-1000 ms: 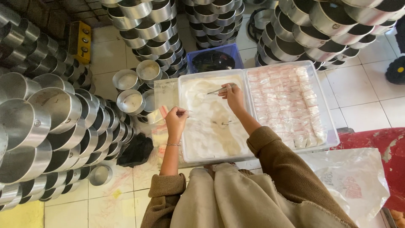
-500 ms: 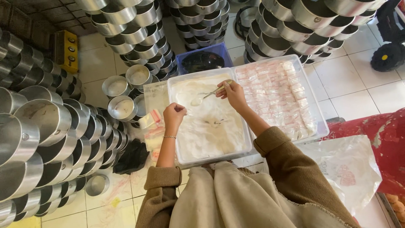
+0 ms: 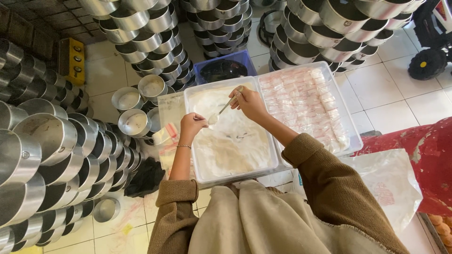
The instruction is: The person places small white items into plastic bags by hand and using a spoon, and then arranges the bags inside a larger container.
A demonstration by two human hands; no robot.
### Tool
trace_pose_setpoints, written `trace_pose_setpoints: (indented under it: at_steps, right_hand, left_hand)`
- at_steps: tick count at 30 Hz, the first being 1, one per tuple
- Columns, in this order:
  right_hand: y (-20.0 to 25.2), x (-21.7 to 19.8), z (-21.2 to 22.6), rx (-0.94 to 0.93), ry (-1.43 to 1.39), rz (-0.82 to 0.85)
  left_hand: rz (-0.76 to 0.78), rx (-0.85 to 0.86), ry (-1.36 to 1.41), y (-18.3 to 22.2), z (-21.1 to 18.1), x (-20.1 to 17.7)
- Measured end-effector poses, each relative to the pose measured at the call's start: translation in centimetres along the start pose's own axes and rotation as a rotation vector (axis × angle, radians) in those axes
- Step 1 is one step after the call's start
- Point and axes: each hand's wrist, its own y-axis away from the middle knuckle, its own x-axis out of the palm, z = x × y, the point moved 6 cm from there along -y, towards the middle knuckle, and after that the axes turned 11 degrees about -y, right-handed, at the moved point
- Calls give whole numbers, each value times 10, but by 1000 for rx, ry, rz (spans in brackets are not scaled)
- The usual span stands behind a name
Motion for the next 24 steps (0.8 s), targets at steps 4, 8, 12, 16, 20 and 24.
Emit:
trace_pose_setpoints:
  at_steps: [4,8,12,16,20,24]
  right_hand:
    - [-6,5,1,-31,-5,20]
    - [-9,11,3,-54,20,37]
    - [2,22,22,-168,115,131]
    - [18,42,33,-444,313,278]
    - [38,69,36,-452,650,482]
    - [54,84,35,-802,827,556]
  left_hand:
    - [34,-14,81,-5,14,1]
    - [56,-24,60,1,11,-1]
    - [57,-73,41,-1,16,0]
    - [70,-109,113,-9,36,9]
    - [114,-146,221,-11,43,20]
    - [118,-150,274,-7,38,23]
